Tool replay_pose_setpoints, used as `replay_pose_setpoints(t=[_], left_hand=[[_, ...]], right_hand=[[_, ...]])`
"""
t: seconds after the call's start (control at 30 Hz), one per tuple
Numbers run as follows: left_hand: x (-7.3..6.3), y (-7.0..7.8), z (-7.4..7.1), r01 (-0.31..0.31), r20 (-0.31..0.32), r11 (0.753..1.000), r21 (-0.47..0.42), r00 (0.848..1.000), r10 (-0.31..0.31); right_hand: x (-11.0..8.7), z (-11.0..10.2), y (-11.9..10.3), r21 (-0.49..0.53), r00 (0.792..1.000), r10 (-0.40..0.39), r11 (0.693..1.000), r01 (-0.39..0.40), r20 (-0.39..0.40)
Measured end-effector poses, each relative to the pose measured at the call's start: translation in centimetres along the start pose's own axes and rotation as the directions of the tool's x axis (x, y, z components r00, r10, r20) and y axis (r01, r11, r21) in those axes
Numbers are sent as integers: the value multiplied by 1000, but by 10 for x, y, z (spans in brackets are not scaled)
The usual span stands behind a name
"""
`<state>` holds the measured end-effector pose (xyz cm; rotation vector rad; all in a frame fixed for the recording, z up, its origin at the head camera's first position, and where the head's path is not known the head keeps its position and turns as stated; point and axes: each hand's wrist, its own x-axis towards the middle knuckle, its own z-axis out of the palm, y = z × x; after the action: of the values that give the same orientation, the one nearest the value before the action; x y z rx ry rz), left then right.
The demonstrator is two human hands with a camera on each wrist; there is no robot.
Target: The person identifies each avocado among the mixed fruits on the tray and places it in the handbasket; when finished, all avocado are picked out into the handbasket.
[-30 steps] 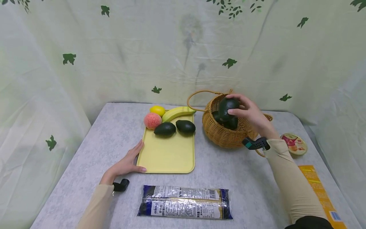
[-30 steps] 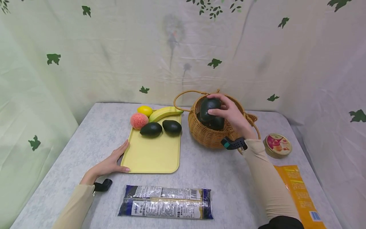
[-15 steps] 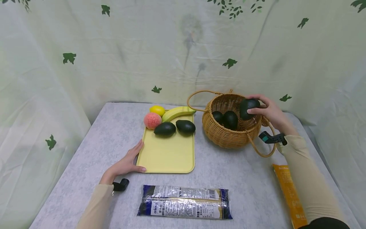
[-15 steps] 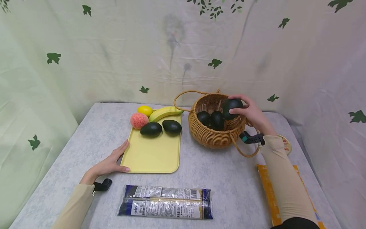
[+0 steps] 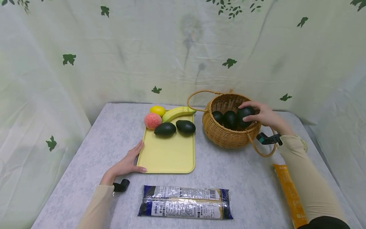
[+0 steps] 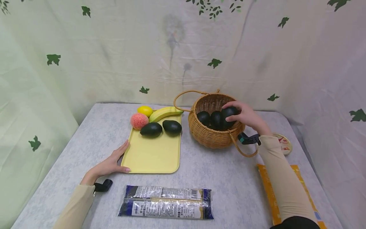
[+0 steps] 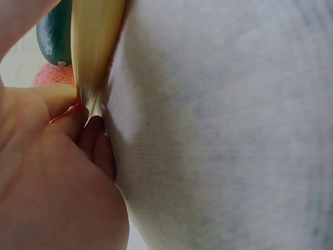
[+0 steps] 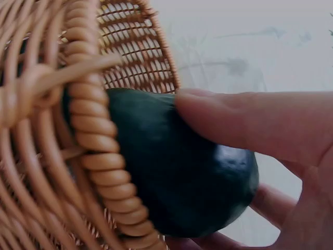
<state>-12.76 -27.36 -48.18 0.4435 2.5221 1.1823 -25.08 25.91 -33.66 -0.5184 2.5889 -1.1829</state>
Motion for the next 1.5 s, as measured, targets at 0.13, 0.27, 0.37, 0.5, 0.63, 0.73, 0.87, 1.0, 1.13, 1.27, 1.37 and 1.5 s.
replay_pose_setpoints(t=[0.13,0.27,0.37,0.5,0.63,0.73,0.87,1.0,1.13,1.27,1.37,1.5], left_hand=[[-1,0,0,5,-5,1000,0,1000,-5],[-1,0,0,6,-8,1000,5,1000,-6],[-1,1,0,9,-6,1000,5,1000,-9],[0,0,0,10,-2,1000,5,1000,-10],[0,0,1,9,-2,1000,4,1000,-9],[-1,0,1,6,-2,1000,2,1000,-6],[-1,0,1,4,-1,1000,2,1000,-4],[0,-1,1,1,-4,1000,5,1000,-1],[0,-2,0,-2,-5,1000,11,1000,2],[1,-2,1,1,-3,1000,13,1000,-1],[1,-2,1,-1,-4,1000,13,1000,1],[1,-1,1,-2,-4,1000,10,1000,2]], right_hand=[[1,5,-2,-106,997,-56,992,62,59],[2,8,-3,-147,993,-66,986,80,102],[2,10,-3,-147,993,-49,987,64,106],[0,13,-2,-107,994,-62,992,72,89],[-3,16,-2,-8,995,-80,997,81,59],[-5,19,-5,102,998,-69,992,67,12],[-7,23,-14,282,996,-73,956,84,-50],[-8,31,-26,402,991,-121,906,135,-61],[-4,42,-39,443,986,-166,882,162,-31],[4,58,-53,468,976,-215,864,184,13],[10,72,-65,493,964,-264,845,209,44],[21,92,-77,497,948,-309,836,230,80]])
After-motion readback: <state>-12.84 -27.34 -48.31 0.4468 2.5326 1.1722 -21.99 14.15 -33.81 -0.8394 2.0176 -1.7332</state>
